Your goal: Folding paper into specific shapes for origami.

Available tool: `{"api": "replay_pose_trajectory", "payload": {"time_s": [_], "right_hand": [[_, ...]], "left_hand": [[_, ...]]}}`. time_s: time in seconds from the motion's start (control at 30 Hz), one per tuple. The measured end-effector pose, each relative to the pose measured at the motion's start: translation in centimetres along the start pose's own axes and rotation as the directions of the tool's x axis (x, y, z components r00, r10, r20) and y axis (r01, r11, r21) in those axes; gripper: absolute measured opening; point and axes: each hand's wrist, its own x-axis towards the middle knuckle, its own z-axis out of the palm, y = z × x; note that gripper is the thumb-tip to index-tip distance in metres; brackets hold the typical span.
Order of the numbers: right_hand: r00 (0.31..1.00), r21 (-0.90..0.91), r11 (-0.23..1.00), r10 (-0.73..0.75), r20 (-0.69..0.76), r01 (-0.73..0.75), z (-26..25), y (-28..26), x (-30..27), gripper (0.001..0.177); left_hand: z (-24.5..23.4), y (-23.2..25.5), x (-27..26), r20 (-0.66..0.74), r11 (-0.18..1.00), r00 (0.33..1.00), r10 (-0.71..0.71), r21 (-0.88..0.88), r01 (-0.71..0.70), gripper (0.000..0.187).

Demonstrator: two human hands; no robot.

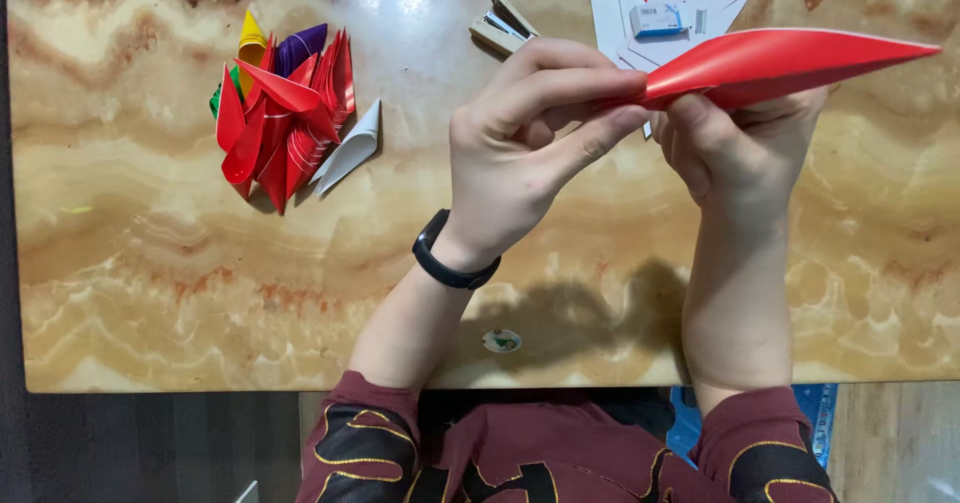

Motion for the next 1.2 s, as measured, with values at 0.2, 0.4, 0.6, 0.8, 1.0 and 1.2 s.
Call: {"api": "replay_pose_trajectory", "payload": {"time_s": [0.2, 0.4, 0.6, 0.8, 1.0, 1.2], "right_hand": [[0.993, -0.093, 0.993, 0.057, -0.105, -0.067, 0.6, -0.5, -0.7, 0.011], [0.999, -0.148, 0.988, 0.030, -0.031, -0.035, 1.2, -0.9, -0.4, 0.013], [0.996, -0.108, 0.992, 0.053, -0.077, -0.062, 1.2, -0.3, -0.3, 0.012], [0.991, -0.072, 0.990, 0.114, -0.068, -0.119, 0.7, 0.0, -0.3, 0.011], [0.976, 0.039, 0.976, 0.217, -0.031, -0.216, 1.0, 0.3, 0.6, 0.007], [0.962, -0.073, 0.959, 0.273, -0.010, -0.273, 1.8, 0.7, 2.2, 0.024]], "left_hand": [[0.1, 0.0, 0.1, -0.001, 0.998, 1.000, 0.001, -0.070, -0.001, 0.020], [0.1, 0.3, 0.2, -0.026, 1.000, 0.999, 0.019, -0.006, -0.019, 0.018], [0.1, 0.4, 0.4, -0.036, 0.997, 0.998, 0.045, 0.069, -0.043, 0.016], [-0.1, -0.3, 0.5, -0.043, 1.000, 0.999, -0.003, 0.018, 0.004, 0.019], [0.1, -0.4, 0.5, -0.060, 0.994, 0.996, 0.065, 0.095, -0.059, 0.022], [-2.4, -0.3, 1.4, -0.135, 0.994, 0.989, 0.065, 0.101, -0.051, 0.017]]}}
